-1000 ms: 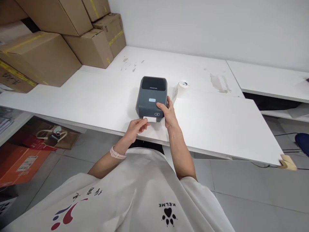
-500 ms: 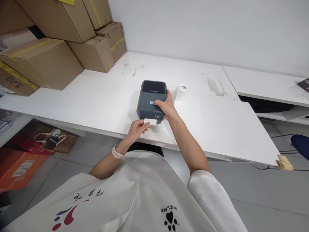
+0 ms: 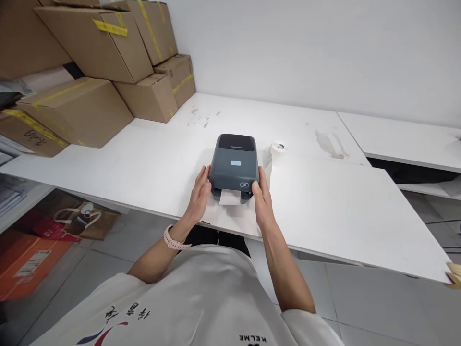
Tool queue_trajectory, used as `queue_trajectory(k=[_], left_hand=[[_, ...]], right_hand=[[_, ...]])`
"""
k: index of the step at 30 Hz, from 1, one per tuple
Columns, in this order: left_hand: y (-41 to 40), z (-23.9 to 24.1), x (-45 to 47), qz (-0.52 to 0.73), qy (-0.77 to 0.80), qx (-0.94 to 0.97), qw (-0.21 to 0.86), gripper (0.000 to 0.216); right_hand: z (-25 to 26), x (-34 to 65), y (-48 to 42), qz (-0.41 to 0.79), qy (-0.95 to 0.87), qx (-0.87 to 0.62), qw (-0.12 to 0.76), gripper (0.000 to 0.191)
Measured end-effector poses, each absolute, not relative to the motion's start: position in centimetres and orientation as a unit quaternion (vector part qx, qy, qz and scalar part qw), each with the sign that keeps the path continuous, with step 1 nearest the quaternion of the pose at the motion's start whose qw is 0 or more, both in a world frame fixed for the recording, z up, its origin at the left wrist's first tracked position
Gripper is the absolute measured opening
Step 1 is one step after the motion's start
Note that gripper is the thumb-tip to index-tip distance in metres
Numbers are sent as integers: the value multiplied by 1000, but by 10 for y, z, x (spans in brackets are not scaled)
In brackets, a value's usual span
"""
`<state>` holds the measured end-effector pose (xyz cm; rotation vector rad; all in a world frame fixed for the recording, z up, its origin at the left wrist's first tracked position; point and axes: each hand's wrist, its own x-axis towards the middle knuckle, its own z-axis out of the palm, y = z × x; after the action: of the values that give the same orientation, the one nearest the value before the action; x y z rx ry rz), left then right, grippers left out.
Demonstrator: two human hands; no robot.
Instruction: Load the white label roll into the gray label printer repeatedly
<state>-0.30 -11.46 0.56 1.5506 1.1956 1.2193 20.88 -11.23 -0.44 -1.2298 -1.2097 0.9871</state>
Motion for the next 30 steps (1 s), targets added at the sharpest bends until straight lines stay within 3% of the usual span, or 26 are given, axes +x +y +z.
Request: queue_trajectory(k=[5, 7, 10, 13, 16, 18, 19, 24, 28, 30], left_hand=[[-68, 34, -11, 538, 421, 626, 376, 58], [-42, 41, -11, 534, 468, 623, 329, 52], [-14, 41, -8, 408, 579, 640, 298, 64], [-5, 38, -5, 291, 606, 658, 339, 75], [-4, 38, -4, 263, 603, 661, 360, 72], [-1, 39, -4, 248, 609, 668, 348, 70], [1, 40, -5, 239, 610, 677, 336, 67], [9, 40, -9, 218, 574, 733, 293, 46], [10, 40, -11, 216, 566, 741, 289, 50], [10, 39, -13, 228, 556, 736, 312, 55]], right_hand=[[30, 214, -77, 294, -584, -496, 572, 72], [50, 216, -50, 255, -601, -489, 579, 73], [70, 219, -13, 195, -626, -498, 568, 77], [76, 222, 7, 172, -645, -512, 540, 80], [73, 220, 8, 136, -668, -532, 503, 53], [70, 214, 7, 105, -703, -541, 450, 28], [69, 210, 8, 97, -730, -542, 406, 24], [60, 189, 36, 119, -846, -512, 89, 28], [62, 179, 60, 162, -869, -468, -11, 36], [73, 189, 58, 232, -875, -426, -5, 39]])
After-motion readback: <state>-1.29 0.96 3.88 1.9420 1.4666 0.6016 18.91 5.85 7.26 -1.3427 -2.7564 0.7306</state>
